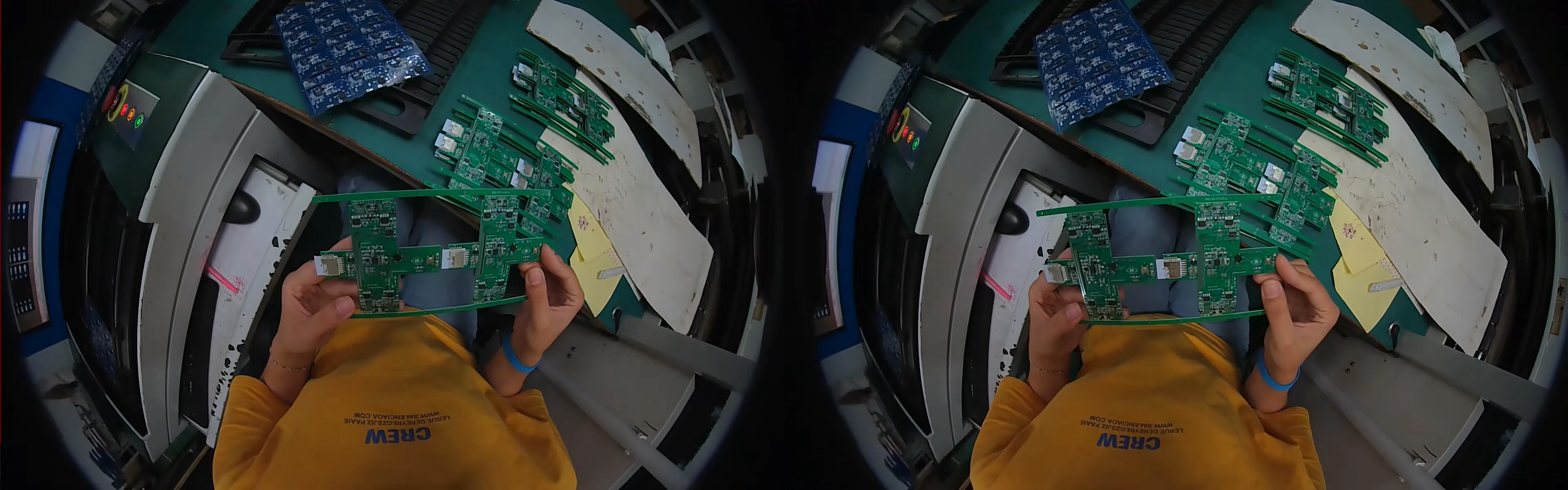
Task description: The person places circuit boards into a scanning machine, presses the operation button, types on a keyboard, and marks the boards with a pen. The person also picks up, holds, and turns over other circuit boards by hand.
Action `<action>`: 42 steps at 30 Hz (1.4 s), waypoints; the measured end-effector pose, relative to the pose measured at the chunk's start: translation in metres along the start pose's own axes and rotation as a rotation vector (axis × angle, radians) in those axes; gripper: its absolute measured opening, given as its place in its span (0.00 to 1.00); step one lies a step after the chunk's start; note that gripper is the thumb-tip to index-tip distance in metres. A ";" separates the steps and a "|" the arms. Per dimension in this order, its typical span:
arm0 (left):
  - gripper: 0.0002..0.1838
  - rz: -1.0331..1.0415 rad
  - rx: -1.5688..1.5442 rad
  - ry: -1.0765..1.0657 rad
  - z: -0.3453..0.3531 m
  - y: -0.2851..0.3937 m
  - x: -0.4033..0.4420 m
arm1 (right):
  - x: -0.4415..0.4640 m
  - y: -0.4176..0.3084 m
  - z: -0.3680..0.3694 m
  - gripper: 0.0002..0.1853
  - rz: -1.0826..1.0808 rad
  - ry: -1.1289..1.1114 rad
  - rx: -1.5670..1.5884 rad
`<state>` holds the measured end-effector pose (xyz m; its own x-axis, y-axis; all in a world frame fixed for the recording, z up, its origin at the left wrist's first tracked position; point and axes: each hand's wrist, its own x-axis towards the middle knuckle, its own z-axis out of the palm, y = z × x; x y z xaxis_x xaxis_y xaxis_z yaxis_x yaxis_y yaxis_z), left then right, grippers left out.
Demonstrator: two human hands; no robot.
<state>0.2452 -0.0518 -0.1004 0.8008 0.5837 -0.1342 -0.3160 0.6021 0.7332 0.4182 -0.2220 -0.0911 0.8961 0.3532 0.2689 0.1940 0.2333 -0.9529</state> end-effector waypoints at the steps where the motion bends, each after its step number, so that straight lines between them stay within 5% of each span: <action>1: 0.34 -0.009 0.005 -0.003 0.000 0.001 0.000 | 0.000 0.000 0.000 0.14 0.012 0.008 -0.008; 42: 0.33 -0.029 -0.040 -0.009 0.008 0.003 0.007 | 0.000 -0.011 0.002 0.13 -0.028 -0.031 0.058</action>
<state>0.2539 -0.0498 -0.0941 0.8144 0.5610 -0.1483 -0.3129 0.6398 0.7019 0.4150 -0.2227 -0.0809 0.8774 0.3737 0.3007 0.1949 0.2952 -0.9354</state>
